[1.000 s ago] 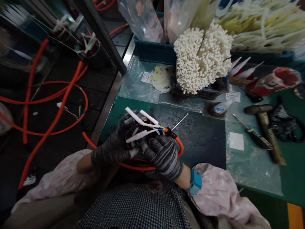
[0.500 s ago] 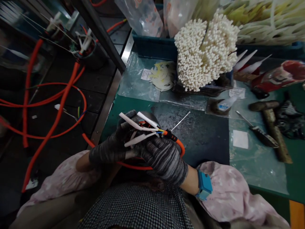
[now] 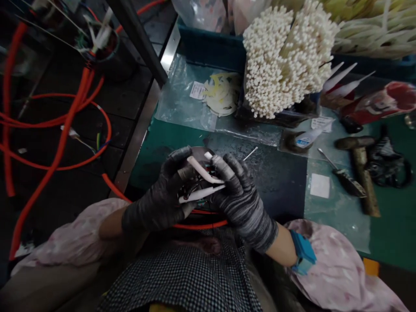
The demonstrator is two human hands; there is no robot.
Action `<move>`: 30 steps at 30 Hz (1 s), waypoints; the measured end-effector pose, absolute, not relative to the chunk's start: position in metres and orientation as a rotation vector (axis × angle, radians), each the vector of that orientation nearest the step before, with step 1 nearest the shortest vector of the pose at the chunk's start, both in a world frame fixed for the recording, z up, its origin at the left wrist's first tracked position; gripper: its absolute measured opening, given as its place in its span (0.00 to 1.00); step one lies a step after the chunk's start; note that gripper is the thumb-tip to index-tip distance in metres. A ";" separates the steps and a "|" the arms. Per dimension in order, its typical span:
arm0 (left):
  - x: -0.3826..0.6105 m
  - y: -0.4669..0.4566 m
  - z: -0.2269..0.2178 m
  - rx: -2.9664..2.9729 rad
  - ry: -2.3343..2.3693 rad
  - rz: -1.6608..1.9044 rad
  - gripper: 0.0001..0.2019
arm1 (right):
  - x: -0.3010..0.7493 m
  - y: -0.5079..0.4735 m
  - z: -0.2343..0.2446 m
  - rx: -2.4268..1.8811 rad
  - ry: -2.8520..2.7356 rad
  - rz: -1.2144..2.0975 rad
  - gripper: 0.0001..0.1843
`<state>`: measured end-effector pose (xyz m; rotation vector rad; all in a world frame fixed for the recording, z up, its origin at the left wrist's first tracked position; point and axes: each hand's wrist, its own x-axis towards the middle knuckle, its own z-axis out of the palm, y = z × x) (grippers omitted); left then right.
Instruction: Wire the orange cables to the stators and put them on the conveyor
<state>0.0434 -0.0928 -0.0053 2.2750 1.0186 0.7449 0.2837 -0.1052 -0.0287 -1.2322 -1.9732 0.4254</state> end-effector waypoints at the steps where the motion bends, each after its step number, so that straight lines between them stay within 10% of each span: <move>1: 0.043 -0.092 -0.002 2.280 1.012 0.724 0.47 | 0.284 -0.104 -0.032 -1.226 -1.947 0.462 0.38; 30: 0.083 -0.085 -0.019 2.173 1.152 1.009 0.35 | 0.318 -0.101 -0.028 -1.316 -1.569 1.158 0.42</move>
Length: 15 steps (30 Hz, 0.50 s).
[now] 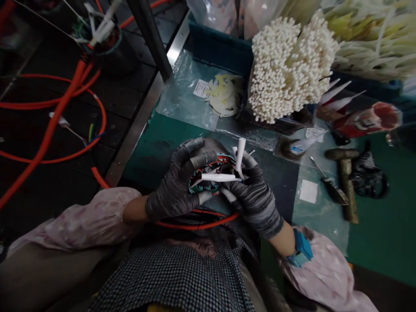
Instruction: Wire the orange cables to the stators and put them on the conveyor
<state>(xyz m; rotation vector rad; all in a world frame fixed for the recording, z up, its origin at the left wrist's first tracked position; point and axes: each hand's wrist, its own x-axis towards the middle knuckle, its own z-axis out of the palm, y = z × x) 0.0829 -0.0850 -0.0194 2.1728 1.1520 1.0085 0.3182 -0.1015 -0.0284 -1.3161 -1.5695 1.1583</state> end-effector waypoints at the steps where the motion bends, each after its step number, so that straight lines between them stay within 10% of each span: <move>1: 0.083 -0.084 -0.017 2.183 1.152 0.988 0.35 | 0.317 -0.100 -0.029 -1.281 -1.584 1.146 0.43; 15: 0.100 -0.070 0.002 2.383 1.125 0.750 0.34 | 0.349 -0.089 -0.036 -1.103 -2.255 0.404 0.14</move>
